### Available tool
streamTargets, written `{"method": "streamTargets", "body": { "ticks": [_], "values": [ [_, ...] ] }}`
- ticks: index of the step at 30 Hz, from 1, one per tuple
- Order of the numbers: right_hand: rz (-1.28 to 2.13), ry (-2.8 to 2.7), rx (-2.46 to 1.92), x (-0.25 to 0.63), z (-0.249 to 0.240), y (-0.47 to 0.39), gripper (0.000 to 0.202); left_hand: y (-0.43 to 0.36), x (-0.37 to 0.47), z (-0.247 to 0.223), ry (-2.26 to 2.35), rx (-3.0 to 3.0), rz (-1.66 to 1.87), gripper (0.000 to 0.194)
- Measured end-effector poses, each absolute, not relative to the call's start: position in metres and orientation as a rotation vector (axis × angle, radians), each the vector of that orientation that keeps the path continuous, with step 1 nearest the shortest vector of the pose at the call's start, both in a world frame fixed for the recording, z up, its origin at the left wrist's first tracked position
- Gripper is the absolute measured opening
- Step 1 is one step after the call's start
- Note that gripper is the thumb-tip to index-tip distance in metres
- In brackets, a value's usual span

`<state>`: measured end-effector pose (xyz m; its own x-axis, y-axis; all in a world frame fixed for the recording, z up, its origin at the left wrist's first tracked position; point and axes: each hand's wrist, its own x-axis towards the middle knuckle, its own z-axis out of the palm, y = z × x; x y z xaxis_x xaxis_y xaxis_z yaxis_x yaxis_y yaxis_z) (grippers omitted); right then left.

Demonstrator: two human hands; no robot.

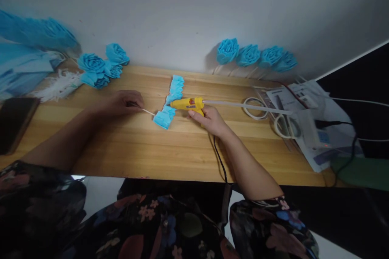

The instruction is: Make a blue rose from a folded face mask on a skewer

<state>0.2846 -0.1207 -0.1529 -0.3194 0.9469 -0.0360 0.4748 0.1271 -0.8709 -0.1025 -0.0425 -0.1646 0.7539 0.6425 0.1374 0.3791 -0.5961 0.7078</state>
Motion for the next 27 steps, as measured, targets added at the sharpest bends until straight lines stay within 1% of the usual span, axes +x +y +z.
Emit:
{"method": "streamTargets", "body": {
  "ticks": [4, 9, 14, 21, 27],
  "values": [
    [1.105, -1.848, -1.366, 0.284, -0.154, -0.120, 0.082, -0.042, -0.103, -0.164, 0.760, 2.283, 0.495, 0.050],
    [1.080, -1.904, -1.343, 0.287, -0.155, -0.119, 0.074, -0.042, -0.102, -0.162, 0.731, 2.302, 0.500, 0.050],
    [1.026, -1.939, -1.305, 0.287, -0.159, -0.118, 0.072, -0.043, -0.101, -0.160, 0.740, 2.297, 0.501, 0.047],
    [1.010, -1.928, -1.317, 0.285, -0.164, -0.117, 0.078, -0.044, -0.101, -0.159, 0.782, 2.251, 0.491, 0.044],
    [0.985, -1.938, -1.348, 0.286, -0.164, -0.117, 0.081, -0.044, -0.100, -0.160, 0.773, 2.268, 0.517, 0.049]
  ]
}}
